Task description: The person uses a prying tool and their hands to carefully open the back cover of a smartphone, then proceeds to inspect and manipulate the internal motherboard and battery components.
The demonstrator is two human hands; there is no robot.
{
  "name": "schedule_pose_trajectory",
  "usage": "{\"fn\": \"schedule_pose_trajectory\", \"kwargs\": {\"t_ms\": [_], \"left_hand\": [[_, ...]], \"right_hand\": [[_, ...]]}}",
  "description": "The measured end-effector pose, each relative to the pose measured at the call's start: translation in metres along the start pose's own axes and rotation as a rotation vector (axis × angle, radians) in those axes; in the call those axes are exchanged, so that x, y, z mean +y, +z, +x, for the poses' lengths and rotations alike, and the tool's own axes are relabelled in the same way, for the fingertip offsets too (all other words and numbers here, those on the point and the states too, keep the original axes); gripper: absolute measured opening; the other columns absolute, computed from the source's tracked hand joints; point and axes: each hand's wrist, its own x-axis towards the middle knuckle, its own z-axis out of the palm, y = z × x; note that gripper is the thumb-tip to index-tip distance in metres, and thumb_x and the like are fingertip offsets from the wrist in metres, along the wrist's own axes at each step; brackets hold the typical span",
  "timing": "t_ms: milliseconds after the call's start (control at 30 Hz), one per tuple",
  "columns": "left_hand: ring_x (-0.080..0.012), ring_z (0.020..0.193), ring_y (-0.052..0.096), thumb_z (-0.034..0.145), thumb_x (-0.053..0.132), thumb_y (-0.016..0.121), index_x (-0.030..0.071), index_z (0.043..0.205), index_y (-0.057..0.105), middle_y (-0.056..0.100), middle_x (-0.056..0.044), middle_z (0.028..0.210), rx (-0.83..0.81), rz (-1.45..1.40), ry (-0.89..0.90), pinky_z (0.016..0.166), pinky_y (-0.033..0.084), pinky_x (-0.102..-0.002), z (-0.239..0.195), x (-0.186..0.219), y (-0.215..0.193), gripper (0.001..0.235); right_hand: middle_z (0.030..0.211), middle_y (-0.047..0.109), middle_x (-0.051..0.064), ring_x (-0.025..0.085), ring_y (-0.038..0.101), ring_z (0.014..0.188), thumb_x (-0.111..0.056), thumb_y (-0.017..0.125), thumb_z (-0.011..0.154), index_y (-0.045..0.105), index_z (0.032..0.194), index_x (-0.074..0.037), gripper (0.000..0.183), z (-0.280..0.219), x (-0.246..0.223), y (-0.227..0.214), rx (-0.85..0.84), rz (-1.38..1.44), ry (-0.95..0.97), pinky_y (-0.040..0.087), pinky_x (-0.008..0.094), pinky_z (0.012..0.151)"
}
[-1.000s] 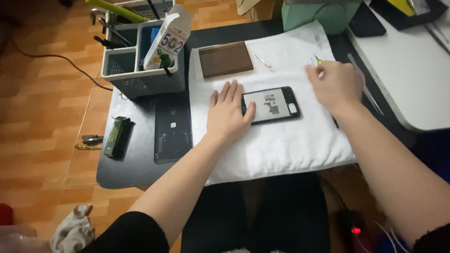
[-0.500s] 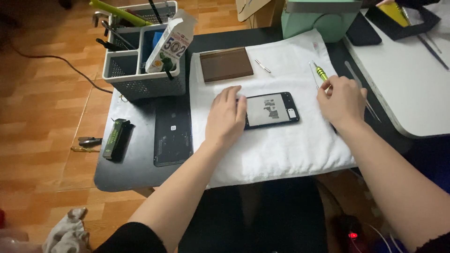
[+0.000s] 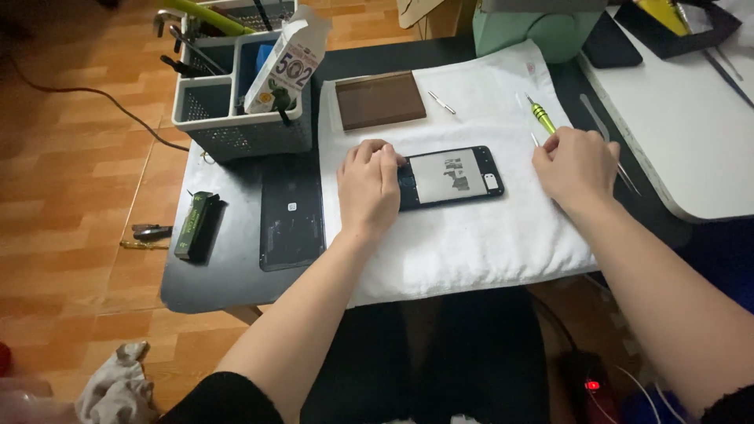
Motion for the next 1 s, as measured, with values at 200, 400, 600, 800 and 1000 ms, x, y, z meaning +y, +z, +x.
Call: {"fn": "schedule_pose_trajectory", "kwargs": {"t_ms": [200, 400, 600, 800, 1000], "left_hand": [[-0.0244, 0.121, 0.053, 0.104, 0.033, 0.027, 0.015, 0.079, 0.078, 0.067, 0.002, 0.117, 0.022, 0.094, 0.075, 0.105, 0.031, -0.046, -0.002, -0.001, 0.003, 0.059], [-0.0347, 0.126, 0.055, 0.107, 0.035, 0.026, 0.013, 0.086, 0.077, 0.062, -0.013, 0.13, 0.039, 0.183, 0.116, 0.107, 0.039, -0.055, -0.007, 0.013, -0.008, 0.059], [-0.0281, 0.126, 0.056, 0.108, 0.04, 0.026, 0.017, 0.088, 0.077, 0.064, -0.007, 0.126, 0.03, 0.287, 0.196, 0.105, 0.043, -0.052, -0.004, -0.015, 0.012, 0.058], [-0.0273, 0.125, 0.059, 0.108, 0.04, 0.028, 0.019, 0.088, 0.075, 0.066, -0.006, 0.123, -0.02, 0.227, 0.162, 0.105, 0.043, -0.054, -0.002, -0.007, 0.006, 0.055], [-0.028, 0.125, 0.058, 0.109, 0.042, 0.024, 0.017, 0.109, 0.07, 0.065, -0.009, 0.121, -0.069, 0.129, 0.044, 0.107, 0.042, -0.053, 0.0, -0.004, 0.001, 0.052]], "right_hand": [[0.112, 0.077, 0.012, 0.036, 0.069, 0.103, -0.031, 0.066, 0.099, 0.072, 0.122, -0.012, 0.03, 0.009, -0.003, -0.001, 0.006, -0.042, 0.026, 0.041, 0.051, 0.091], [0.096, 0.062, 0.012, 0.039, 0.059, 0.103, -0.03, 0.068, 0.104, 0.075, 0.109, -0.008, 0.024, 0.045, -0.037, 0.024, 0.178, 0.299, -0.383, 0.042, 0.053, 0.089], [0.101, 0.062, 0.013, 0.035, 0.057, 0.105, -0.032, 0.059, 0.108, 0.074, 0.112, -0.006, 0.031, 0.071, -0.085, 0.03, 0.039, 0.263, -0.356, 0.039, 0.049, 0.089], [0.093, 0.065, 0.011, 0.035, 0.059, 0.099, -0.028, 0.06, 0.102, 0.075, 0.102, -0.008, 0.025, 0.093, -0.105, 0.043, 0.008, 0.139, -0.321, 0.038, 0.05, 0.084], [0.094, 0.067, 0.011, 0.036, 0.065, 0.1, -0.018, 0.063, 0.101, 0.069, 0.102, -0.009, 0.011, 0.107, -0.11, 0.061, 0.041, 0.225, -0.185, 0.041, 0.054, 0.084]]}}
